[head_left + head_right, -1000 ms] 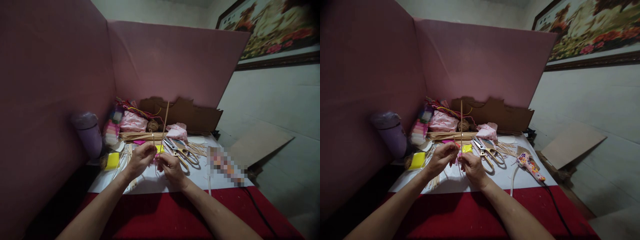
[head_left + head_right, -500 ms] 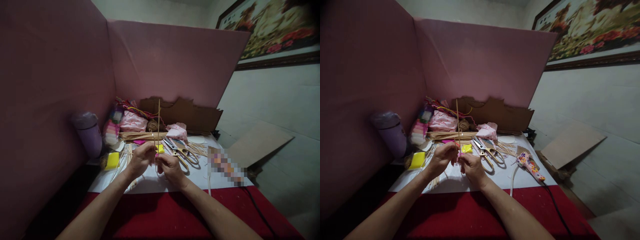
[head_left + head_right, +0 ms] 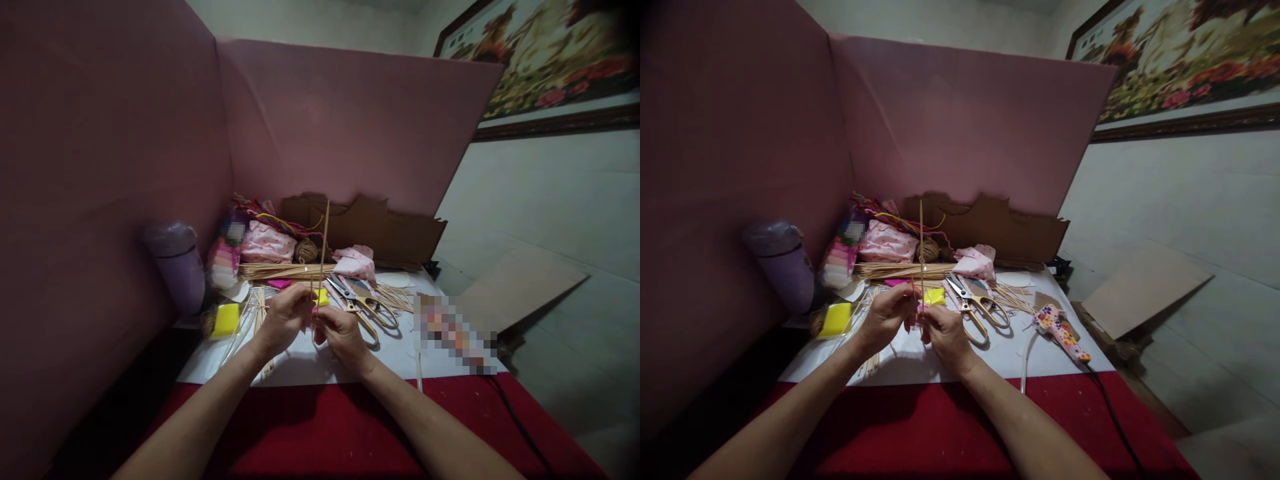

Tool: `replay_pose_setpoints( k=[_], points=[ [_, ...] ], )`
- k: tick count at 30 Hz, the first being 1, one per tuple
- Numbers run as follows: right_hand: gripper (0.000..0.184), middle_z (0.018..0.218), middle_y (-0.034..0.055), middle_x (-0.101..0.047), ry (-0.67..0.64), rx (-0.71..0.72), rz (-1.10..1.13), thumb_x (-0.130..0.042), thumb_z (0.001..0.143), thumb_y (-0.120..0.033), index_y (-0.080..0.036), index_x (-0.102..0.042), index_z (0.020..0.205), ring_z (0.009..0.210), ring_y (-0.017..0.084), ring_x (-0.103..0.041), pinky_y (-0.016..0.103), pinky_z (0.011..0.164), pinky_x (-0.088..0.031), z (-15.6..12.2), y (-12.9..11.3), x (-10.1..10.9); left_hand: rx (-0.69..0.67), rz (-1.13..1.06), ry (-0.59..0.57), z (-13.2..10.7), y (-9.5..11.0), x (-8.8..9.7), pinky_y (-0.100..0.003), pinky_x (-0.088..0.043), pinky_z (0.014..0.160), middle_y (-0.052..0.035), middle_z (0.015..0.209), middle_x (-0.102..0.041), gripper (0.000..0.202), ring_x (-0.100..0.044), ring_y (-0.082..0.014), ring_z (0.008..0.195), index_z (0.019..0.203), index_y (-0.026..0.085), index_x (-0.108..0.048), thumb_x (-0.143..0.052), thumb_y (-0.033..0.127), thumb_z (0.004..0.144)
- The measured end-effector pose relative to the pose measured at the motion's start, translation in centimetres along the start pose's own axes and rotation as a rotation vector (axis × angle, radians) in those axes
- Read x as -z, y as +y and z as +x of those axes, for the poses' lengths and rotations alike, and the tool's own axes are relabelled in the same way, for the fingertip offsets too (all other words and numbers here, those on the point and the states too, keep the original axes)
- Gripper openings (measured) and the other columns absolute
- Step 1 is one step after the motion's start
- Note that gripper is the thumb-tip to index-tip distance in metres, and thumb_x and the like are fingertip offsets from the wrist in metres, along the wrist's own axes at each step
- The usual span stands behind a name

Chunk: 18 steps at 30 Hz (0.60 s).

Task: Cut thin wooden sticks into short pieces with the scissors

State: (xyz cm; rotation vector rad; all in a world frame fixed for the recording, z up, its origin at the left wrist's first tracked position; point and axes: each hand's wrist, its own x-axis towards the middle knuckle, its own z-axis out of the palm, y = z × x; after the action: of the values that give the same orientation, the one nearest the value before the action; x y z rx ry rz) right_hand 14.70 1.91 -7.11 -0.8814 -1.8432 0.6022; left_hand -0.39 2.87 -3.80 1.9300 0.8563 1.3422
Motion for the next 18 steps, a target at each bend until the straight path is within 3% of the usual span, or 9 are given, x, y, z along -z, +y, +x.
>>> replay_pose_setpoints(
  k=[8, 18],
  points=[
    [0.023, 0.058, -0.0018, -0.055, -0.022, 0.003, 0.036, -0.048, 0.086, -0.018, -0.018, -0.057, 0.065, 0.052, 0.010, -0.050, 0.021, 0.058, -0.041, 0.10, -0.02, 0.09, -0.025, 0.024, 0.026, 0.11, -0.19, -0.09, -0.019, -0.041, 0.049, 0.0020, 0.062, -0.052, 0.007, -0.049, -0.0075, 0.052, 0.079, 0.016, -0.056, -0.050, 0.018, 0.081],
    [0.021, 0.060, -0.0022, -0.055, -0.024, 0.004, 0.019, -0.051, 0.084, -0.018, -0.018, -0.054, 0.064, 0.055, 0.009, -0.052, 0.021, 0.059, -0.040, 0.15, -0.20, -0.24, 0.018, -0.107, 0.050, 0.13, -0.59, -0.84, -0.018, -0.038, 0.040, 0.0034, 0.060, -0.049, 0.008, -0.047, -0.0060, 0.044, 0.074, 0.015, -0.054, -0.054, 0.021, 0.079]
  ],
)
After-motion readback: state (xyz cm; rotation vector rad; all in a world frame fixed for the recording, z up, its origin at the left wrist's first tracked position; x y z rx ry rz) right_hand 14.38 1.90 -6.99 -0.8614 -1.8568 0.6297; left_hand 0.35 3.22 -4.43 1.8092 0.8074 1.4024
